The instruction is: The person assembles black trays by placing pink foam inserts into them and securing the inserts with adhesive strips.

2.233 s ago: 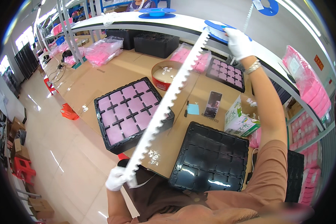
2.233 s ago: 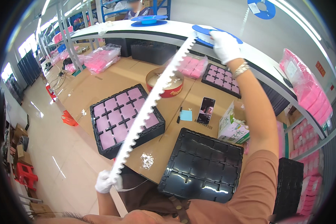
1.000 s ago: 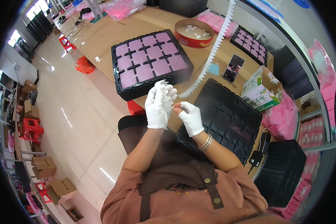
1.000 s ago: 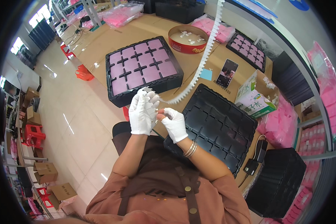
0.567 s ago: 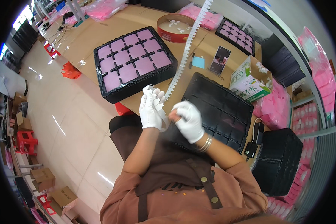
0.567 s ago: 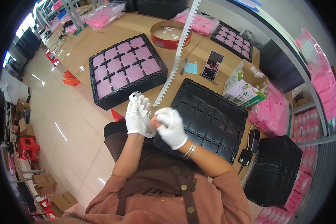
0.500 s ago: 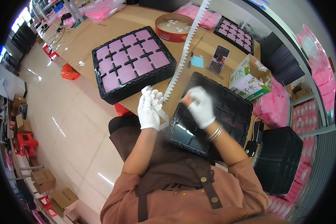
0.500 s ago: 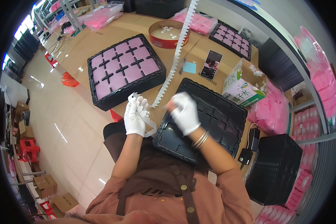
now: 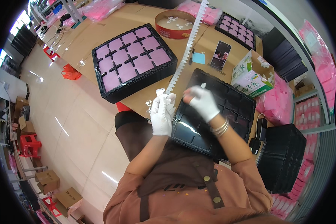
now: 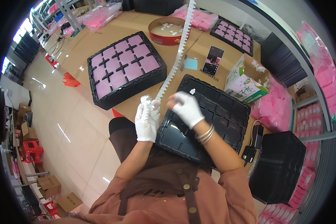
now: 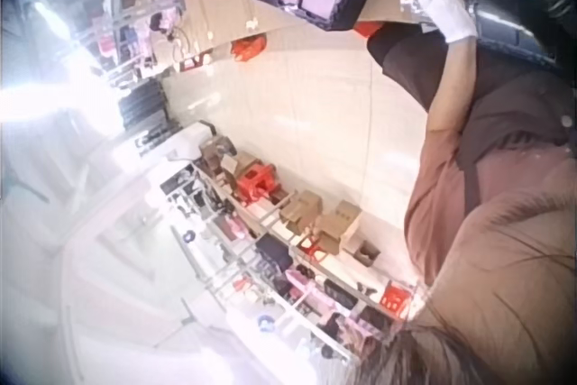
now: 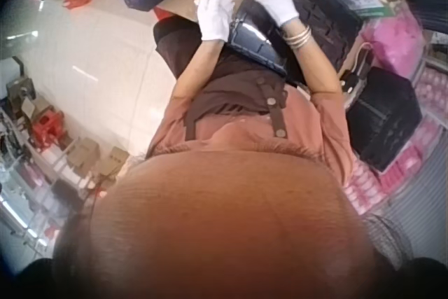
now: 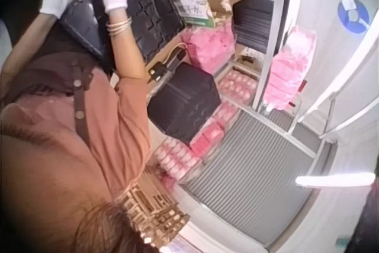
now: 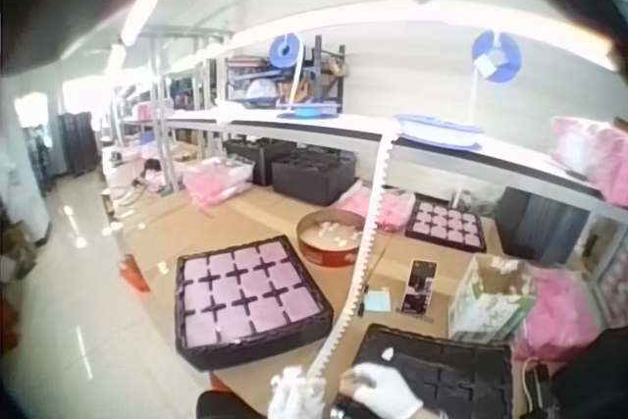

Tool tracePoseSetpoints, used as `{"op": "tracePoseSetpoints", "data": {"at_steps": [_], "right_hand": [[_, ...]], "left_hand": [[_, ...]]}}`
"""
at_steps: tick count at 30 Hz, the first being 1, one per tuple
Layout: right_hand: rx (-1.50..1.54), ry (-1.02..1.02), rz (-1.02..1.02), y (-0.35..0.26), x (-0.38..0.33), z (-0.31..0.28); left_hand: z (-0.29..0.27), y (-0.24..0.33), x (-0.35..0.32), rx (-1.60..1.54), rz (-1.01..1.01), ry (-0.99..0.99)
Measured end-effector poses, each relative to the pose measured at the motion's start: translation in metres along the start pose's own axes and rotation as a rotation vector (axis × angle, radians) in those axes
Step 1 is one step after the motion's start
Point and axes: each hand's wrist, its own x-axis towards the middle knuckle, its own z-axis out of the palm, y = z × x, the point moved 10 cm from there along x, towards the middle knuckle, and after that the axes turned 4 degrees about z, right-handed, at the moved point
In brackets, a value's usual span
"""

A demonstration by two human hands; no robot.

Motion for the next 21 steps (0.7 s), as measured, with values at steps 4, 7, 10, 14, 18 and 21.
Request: {"op": "tracePoseSetpoints", "data": {"at_steps": [4, 7, 10, 14, 18, 21], "right_hand": [[0.47, -0.105, 0.171, 0.015, -0.037, 0.058], [0.579, -0.023, 0.215, 0.024, -0.044, 0.053], [0.45, -0.025, 0.213, 0.03, -0.053, 0.051], [0.458, 0.005, 0.184, 0.036, -0.066, 0.045], [0.379, 0.042, 0.213, 0.035, -0.075, 0.036], [0.339, 0.082, 0.091, 0.023, -0.073, 0.023]], "left_hand": [[0.004, -0.002, -0.008, -0.043, 0.005, 0.019], [0.007, 0.004, -0.014, 0.046, -0.01, 0.044], [0.008, 0.008, -0.014, 0.081, -0.055, -0.069], [-0.001, -0.001, -0.014, 0.166, -0.129, -0.045], [-0.007, -0.006, -0.016, 0.174, -0.133, 0.02], [-0.014, 0.002, -0.011, 0.11, -0.047, 0.06]]}}
